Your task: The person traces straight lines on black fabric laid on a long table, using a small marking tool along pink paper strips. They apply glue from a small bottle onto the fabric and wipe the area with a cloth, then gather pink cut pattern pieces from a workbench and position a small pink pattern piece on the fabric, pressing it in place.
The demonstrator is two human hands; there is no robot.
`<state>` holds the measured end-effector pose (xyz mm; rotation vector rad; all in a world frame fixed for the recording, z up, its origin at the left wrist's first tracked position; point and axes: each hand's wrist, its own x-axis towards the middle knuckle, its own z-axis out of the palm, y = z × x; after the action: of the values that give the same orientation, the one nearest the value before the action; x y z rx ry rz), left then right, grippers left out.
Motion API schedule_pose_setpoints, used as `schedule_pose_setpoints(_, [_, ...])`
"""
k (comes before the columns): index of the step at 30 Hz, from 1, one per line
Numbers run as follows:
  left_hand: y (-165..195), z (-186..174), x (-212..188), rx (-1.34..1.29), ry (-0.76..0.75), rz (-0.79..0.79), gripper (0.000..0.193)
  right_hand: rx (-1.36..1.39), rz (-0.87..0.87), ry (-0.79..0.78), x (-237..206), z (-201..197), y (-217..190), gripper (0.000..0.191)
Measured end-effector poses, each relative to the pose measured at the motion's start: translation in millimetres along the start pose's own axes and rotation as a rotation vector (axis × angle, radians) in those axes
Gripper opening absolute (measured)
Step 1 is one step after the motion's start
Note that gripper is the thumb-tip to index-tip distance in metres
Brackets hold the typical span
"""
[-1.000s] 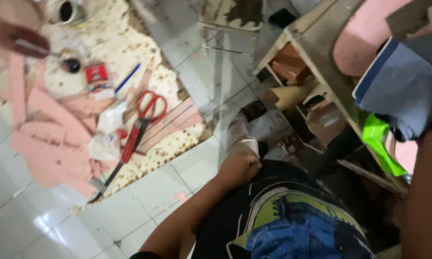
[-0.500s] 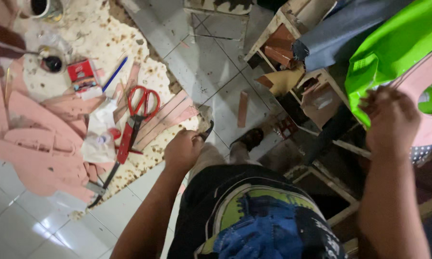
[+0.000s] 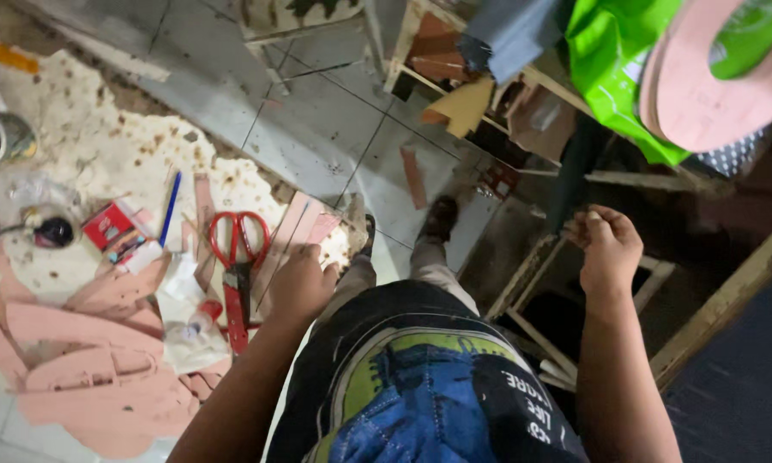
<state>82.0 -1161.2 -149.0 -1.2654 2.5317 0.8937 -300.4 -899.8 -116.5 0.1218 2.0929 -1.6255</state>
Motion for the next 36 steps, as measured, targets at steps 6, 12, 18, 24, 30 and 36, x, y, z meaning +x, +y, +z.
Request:
schedule_pose_setpoints(6, [8.8,-6.3,22.2,0.125,-0.232,-0.09,0.045,0.011,0.061,0.014,-21.2,-3.3,9.9,0.017])
schedule_pose_setpoints(12, [22.7,-17.5,20.5,-0.012,-0.233,-0.115,0.049,0.089,0.029,0.059,3.0,-4.1,-24.0,0.018])
schedule_pose_setpoints(18, [46.2,-19.6,17.2,-0.187,-0.091,-0.018,0.046,-0.084,-0.297,0.004,81.9,11.8,-97.7,0.03])
schedule_pose_setpoints(24, [70.3,-32.4,3.9,-0.209,-0.066,-0.1,0.05,-0.937,-0.814,0.199,123.2,35.7,-132.4,0.063])
schedule_pose_setpoints(30, [73.4,-33.9,-10.1,-0.245,-0.117,-0.215,0.054,-1.146,-0.506,0.303,124.9,-6.1,-129.8,0.102])
schedule_pose_setpoints(36, [116.5,-35.3,20.2,-0.218,-0.109,-0.135,0.046,-1.332,-0.736,0.06,135.9,-32.1,-128.6,0.083])
